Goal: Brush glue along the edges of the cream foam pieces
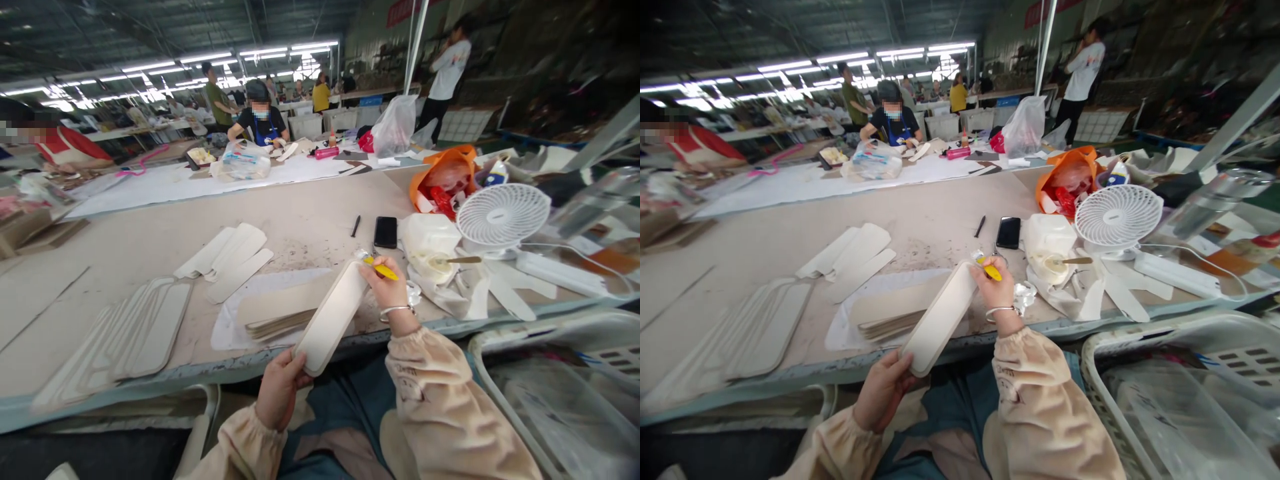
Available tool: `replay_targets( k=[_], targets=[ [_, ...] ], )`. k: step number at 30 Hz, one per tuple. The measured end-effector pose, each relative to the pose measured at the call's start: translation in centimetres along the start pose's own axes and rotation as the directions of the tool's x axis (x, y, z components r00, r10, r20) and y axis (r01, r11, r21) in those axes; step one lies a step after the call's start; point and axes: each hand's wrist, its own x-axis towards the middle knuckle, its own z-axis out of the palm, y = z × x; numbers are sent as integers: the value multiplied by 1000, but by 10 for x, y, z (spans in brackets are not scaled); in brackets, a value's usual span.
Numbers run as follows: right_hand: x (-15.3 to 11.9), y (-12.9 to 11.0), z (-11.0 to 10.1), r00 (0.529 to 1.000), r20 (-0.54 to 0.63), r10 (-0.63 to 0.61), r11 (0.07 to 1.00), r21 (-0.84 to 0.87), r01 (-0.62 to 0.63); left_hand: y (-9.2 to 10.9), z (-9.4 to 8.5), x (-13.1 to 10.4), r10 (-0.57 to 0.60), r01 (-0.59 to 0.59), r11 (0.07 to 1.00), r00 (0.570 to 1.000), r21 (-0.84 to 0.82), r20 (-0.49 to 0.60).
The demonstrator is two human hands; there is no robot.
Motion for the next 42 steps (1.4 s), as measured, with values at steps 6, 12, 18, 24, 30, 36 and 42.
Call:
replay_targets(
  k=[6, 12, 18, 24, 30, 36, 42],
  targets=[
    [0, 1, -1, 1000, -17, -14, 999, -42, 13, 3, -3, -2, 1, -1, 1000, 1000, 3, 22],
    [-1, -8, -2, 999, -7, -36, 999, -32, 36, 20, -6, -6, 42, -42, 999, 999, -3, 25],
    [-2, -10, 0, 999, -4, -54, 998, -26, 54, 20, -1, -9, -16, 16, 1000, 999, 4, 41],
    [-4, -12, -1, 999, 23, -38, 998, -43, 39, 6, -4, -4, 5, -6, 1000, 997, 17, 81],
    [-3, -11, -1, 999, 33, -38, 999, -21, 39, 6, -6, 0, 11, -14, 999, 996, 34, 88],
    [-5, -12, 0, 999, 16, -42, 999, -20, 42, 20, -6, -7, 23, -31, 998, 990, 59, 139],
    [18, -8, 4, 996, 82, -33, 994, -98, 41, 105, -14, 12, 238, -277, 910, 958, 309, 160]
  ],
)
